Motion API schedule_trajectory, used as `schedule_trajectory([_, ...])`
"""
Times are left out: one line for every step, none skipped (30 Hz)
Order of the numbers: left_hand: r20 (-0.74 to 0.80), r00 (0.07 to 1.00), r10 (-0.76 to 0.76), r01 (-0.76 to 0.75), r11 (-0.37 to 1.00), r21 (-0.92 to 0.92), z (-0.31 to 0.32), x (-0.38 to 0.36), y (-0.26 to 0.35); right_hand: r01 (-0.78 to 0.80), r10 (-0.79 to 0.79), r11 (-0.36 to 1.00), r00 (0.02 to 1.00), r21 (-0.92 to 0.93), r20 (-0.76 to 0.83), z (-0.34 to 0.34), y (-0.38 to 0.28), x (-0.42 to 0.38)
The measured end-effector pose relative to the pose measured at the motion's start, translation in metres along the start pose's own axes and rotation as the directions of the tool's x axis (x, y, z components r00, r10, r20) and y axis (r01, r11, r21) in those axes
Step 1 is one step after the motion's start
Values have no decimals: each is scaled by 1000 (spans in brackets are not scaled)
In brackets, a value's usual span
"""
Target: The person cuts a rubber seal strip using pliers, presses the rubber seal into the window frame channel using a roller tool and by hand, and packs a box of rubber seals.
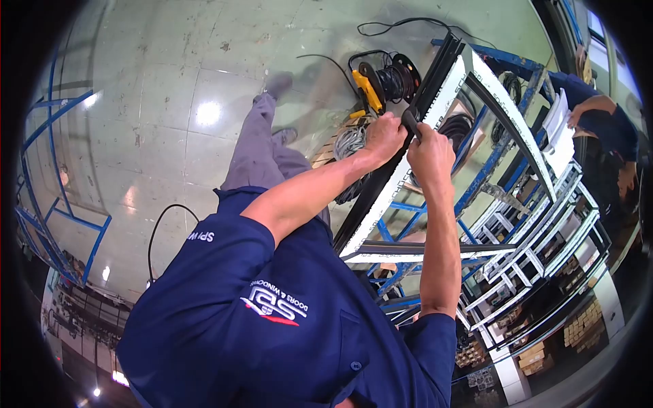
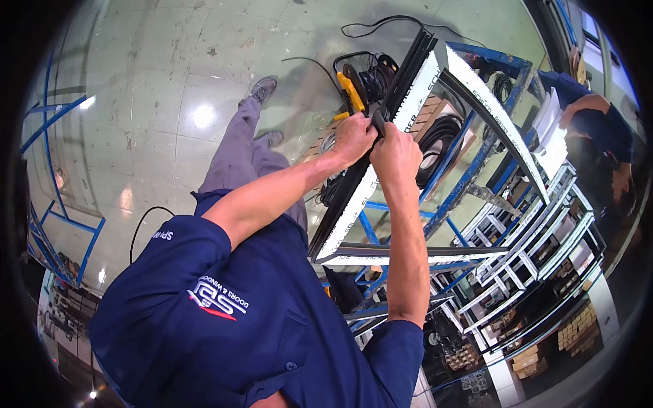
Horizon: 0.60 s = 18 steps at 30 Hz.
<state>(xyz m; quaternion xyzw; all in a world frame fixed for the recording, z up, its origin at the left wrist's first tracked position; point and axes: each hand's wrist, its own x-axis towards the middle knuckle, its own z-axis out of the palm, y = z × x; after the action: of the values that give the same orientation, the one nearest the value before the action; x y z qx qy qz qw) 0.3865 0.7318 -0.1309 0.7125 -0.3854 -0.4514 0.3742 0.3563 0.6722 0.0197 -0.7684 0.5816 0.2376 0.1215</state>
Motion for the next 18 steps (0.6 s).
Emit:
schedule_trajectory([-6,1000,-5,5,1000,-1,2,-3,-2,12,-12,1000,1000,8,-18,-1,1,3])
schedule_trajectory([-9,1000,9,-9,1000,-9,5,-6,-6,52,-52,999,996,2,-76,-1,2,11])
schedule_trajectory([-26,999,25,-26,1000,-12,5,-11,-7,94,-94,996,987,-5,-127,0,5,22])
schedule_trajectory([-44,998,39,-40,999,-16,5,-16,-8,103,-105,994,985,-25,-137,2,5,28])
schedule_trajectory([-61,997,51,-52,998,-17,4,-22,-10,115,-117,993,978,-21,-171,4,4,22])
schedule_trajectory([-40,998,49,-49,999,-3,3,-27,-12,103,-104,995,987,-13,-125,10,4,8])
schedule_trajectory([-60,997,39,-40,999,-10,7,-36,-15,97,-97,995,991,-5,-89,14,3,-7])
schedule_trajectory([-90,995,41,-43,999,-14,8,-39,-16,99,-99,995,990,-2,-104,19,0,-21])
schedule_trajectory([-115,992,43,-46,999,-21,10,-42,-17,98,-97,995,988,-1,-117,24,-2,-34])
schedule_trajectory([-121,992,46,-50,998,-29,12,-43,-19,86,-87,996,991,-15,-99,23,-2,-34])
schedule_trajectory([-128,991,46,-50,998,-30,15,-42,-20,100,-103,995,987,-30,-126,22,0,-26])
schedule_trajectory([-127,991,42,-46,999,-27,16,-43,-20,108,-113,993,983,-40,-145,23,4,-15])
schedule_trajectory([-118,992,38,-41,999,-22,13,-46,-20,110,-117,993,980,-46,-162,23,5,-7])
schedule_trajectory([-97,995,38,-38,999,1,10,-47,-18,121,-128,991,981,-61,-146,19,5,-2])
schedule_trajectory([-79,996,36,-37,999,-7,9,-48,-19,126,-135,990,980,-67,-147,22,6,-8])
schedule_trajectory([-64,997,37,-39,999,-18,8,-45,-19,133,-143,988,978,-77,-152,25,8,-12])
schedule_trajectory([-55,998,36,-38,999,-30,7,-40,-18,146,-159,985,975,-89,-157,26,9,-15])
schedule_trajectory([-47,998,28,-30,999,-33,7,-34,-20,130,-139,989,978,-66,-156,26,9,-17])
